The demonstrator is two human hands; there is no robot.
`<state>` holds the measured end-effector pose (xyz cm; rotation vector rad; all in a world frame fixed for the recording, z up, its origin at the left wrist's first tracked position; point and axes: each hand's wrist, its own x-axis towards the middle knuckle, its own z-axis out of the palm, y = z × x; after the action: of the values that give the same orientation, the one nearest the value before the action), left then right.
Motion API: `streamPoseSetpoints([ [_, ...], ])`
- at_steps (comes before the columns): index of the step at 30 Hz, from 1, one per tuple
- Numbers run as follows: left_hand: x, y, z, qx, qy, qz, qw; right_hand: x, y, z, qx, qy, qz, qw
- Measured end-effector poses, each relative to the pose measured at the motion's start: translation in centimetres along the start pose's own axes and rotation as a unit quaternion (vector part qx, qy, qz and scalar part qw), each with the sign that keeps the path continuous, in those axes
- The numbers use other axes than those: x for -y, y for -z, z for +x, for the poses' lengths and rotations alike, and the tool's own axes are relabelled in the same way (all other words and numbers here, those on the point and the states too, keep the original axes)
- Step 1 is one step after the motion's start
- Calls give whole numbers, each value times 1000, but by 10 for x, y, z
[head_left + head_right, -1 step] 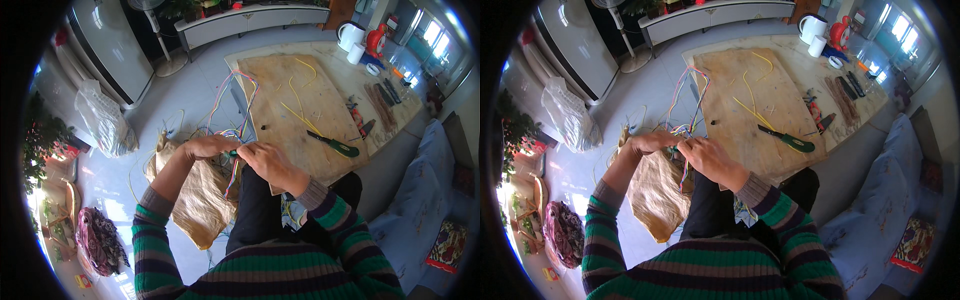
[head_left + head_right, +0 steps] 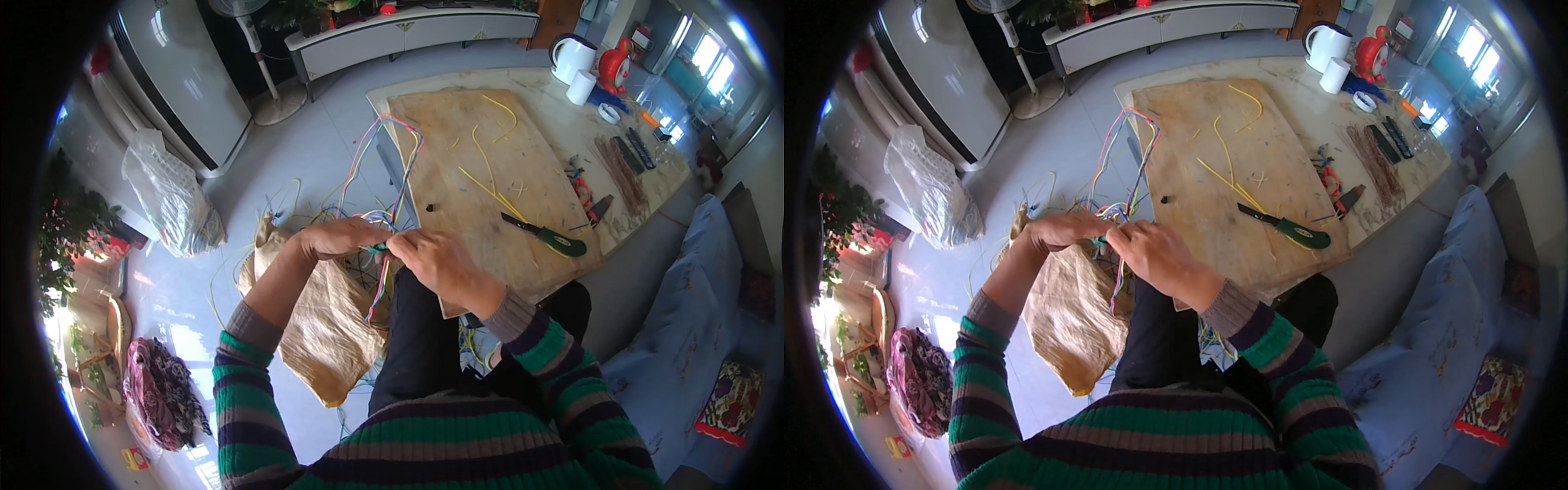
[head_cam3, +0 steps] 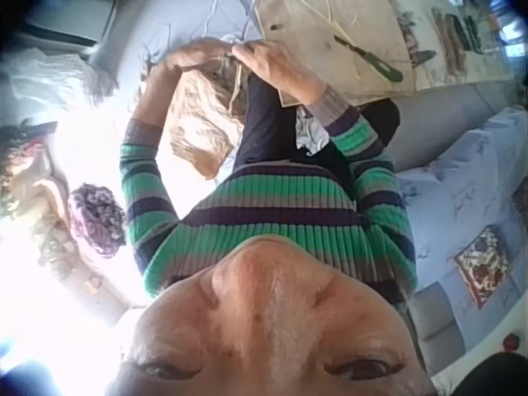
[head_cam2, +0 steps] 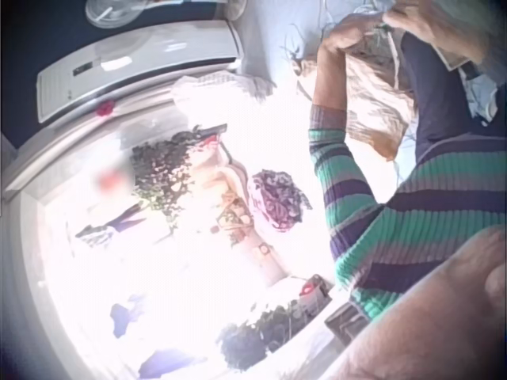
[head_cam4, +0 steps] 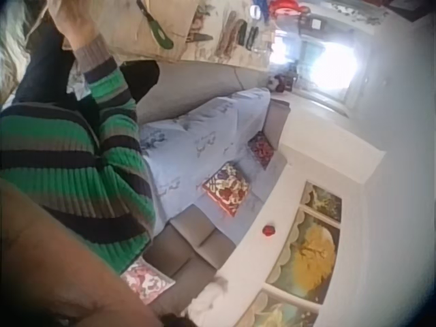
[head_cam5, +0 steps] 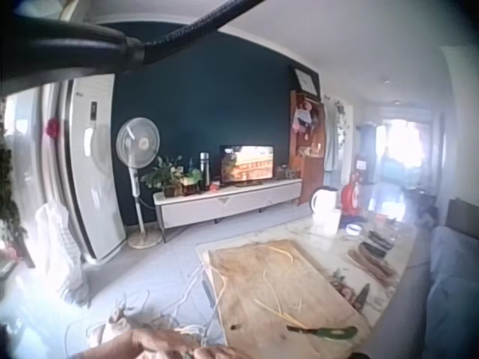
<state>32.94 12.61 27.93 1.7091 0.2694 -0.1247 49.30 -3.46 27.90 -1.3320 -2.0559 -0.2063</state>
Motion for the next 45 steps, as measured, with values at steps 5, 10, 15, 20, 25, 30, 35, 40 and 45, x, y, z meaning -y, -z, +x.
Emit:
streamPoseSetpoints([
  [5,4,-3,11,-123,49,-131,983,-11,6,1,-80,-34,3,996],
  [10,-10,-26,10,-229,-19,-25,973,-14,7,-4,-41,-78,22,996],
  [15,-26,-63,8,-457,-102,332,819,-17,4,-2,-44,-104,19,993],
  [20,-22,-82,7,-541,-170,370,736,-19,0,7,-24,-154,18,988],
  [25,1,-109,28,-647,-209,363,637,-11,-9,20,-61,-164,45,984],
  [30,9,-114,57,-707,-218,333,584,-5,-15,28,-105,-192,66,973],
  [35,7,-113,49,-657,-237,308,646,-18,-7,25,-82,-226,120,963],
  [40,-21,-105,-3,-607,-138,231,748,-24,-6,20,-82,-276,164,943],
  [45,-30,-45,3,-481,-205,404,750,-17,-11,22,-81,-254,169,949],
])
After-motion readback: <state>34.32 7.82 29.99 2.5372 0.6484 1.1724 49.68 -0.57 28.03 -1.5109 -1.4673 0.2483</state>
